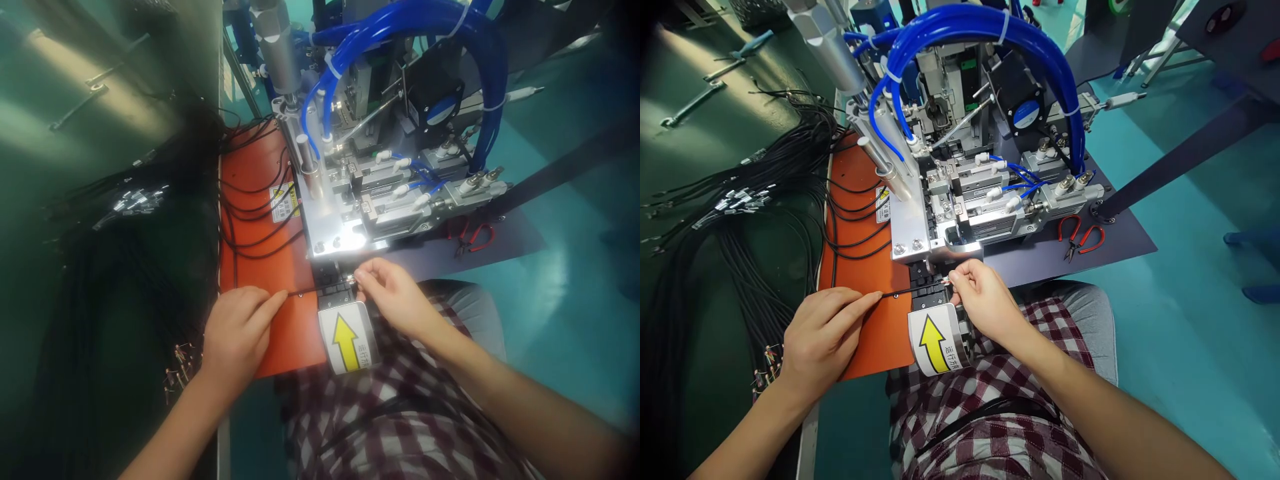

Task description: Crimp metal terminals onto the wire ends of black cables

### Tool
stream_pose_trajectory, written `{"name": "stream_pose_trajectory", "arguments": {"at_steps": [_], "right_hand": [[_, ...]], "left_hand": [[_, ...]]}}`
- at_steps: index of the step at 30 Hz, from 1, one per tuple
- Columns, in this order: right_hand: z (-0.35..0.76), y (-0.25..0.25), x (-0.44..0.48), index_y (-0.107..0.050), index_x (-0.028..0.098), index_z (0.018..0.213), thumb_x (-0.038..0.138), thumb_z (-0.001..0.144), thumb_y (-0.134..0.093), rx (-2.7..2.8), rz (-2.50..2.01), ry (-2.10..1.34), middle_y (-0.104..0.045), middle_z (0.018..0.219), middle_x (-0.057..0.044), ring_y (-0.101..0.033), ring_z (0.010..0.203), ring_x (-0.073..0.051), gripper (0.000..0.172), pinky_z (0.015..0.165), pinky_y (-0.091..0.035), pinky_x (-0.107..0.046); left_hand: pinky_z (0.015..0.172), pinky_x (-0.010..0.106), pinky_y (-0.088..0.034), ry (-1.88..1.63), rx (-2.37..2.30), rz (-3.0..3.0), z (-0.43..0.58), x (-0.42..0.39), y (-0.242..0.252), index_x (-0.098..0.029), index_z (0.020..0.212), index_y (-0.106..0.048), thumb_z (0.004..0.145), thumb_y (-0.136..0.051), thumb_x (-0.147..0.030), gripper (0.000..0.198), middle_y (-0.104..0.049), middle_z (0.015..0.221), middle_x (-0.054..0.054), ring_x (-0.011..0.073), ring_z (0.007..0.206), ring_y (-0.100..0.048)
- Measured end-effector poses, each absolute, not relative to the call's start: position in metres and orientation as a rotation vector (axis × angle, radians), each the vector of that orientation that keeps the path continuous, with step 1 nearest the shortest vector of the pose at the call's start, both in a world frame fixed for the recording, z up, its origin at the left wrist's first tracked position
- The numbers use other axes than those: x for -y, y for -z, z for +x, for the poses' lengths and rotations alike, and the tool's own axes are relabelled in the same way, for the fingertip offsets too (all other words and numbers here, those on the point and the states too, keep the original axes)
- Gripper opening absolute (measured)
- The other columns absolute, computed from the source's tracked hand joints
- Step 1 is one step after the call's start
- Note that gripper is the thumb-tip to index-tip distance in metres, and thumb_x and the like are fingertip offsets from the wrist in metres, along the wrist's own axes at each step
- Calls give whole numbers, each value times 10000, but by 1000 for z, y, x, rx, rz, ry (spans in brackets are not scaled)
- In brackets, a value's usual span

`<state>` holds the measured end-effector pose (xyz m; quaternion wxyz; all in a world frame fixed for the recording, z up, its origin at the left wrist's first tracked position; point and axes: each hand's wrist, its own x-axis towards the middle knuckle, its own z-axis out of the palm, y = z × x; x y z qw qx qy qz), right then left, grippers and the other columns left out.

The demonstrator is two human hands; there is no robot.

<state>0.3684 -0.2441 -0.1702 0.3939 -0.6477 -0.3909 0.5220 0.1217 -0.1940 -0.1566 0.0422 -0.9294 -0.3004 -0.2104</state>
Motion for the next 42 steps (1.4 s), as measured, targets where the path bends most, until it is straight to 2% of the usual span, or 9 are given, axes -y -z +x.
{"name": "stream_pose_trajectory", "arguments": {"at_steps": [5, 9, 12, 15, 21, 26, 34, 38, 42], "right_hand": [[369, 168, 244, -532, 190, 771, 314, 906, -504, 990, -1663, -1336, -622, 607, 11, -587, 595, -154, 185, 590, -427, -266], [369, 167, 243, -535, 186, 746, 307, 897, -515, 953, -1658, -1356, -615, 589, 14, -563, 563, -142, 195, 567, -414, -257], [368, 168, 242, -546, 181, 721, 321, 870, -555, 879, -1611, -1403, -607, 572, 18, -523, 528, -129, 204, 545, -393, -253], [369, 169, 240, -563, 177, 703, 352, 815, -635, 757, -1547, -1470, -585, 555, 31, -490, 511, -114, 220, 542, -372, -249], [376, 172, 242, -577, 160, 655, 461, 712, -716, 626, -1422, -1590, -579, 623, 17, -528, 538, -103, 336, 564, -403, -251], [377, 180, 252, -625, 150, 787, 477, 737, -696, 512, -1360, -1579, -611, 685, 9, -554, 560, -101, 339, 571, -397, -243], [371, 177, 250, -580, 175, 692, 394, 817, -644, 648, -1342, -1510, -581, 586, 25, -553, 573, -128, 260, 618, -417, -266], [370, 178, 251, -570, 193, 739, 374, 841, -609, 745, -1450, -1411, -587, 579, 23, -556, 569, -142, 211, 599, -433, -273], [372, 182, 252, -562, 190, 739, 394, 855, -587, 717, -1358, -1473, -585, 607, 21, -560, 574, -136, 236, 608, -429, -274]], "left_hand": [[679, 328, -486, 600, 899, -2832, 124, 192, 155, -173, 1033, -640, 859, -473, -11, 290, -650, 866, 83, 213, 818, -602], [670, 352, -470, 538, 941, -2715, 125, 200, 157, -166, 1022, -639, 862, -491, -40, 252, -658, 913, 111, 254, 871, -604], [686, 357, -480, 472, 1031, -2673, 125, 209, 159, -175, 1107, -619, 872, -465, -40, 312, -652, 980, 124, 250, 875, -607], [774, 344, -514, 521, 1089, -2718, 125, 216, 163, -166, 1205, -566, 873, -436, -11, 389, -633, 1020, 128, 225, 904, -606], [804, 348, -530, 597, 1126, -2732, 125, 216, 167, -217, 1284, -512, 878, -443, -14, 459, -607, 1018, 104, 221, 917, -605], [802, 352, -520, 637, 1121, -2731, 125, 215, 166, -188, 1231, -541, 844, -482, 36, 451, -598, 1016, 113, 227, 909, -591], [784, 343, -510, 605, 1160, -2735, 124, 215, 166, -273, 1355, -471, 860, -498, 11, 572, -592, 1024, 87, 214, 881, -602], [792, 352, -504, 609, 1173, -2739, 125, 215, 167, -281, 1386, -450, 857, -516, 15, 609, -594, 1037, 93, 220, 885, -602], [794, 356, -492, 624, 1182, -2770, 126, 216, 166, -287, 1405, -441, 839, -542, 45, 663, -593, 1033, 97, 221, 877, -592]]}}
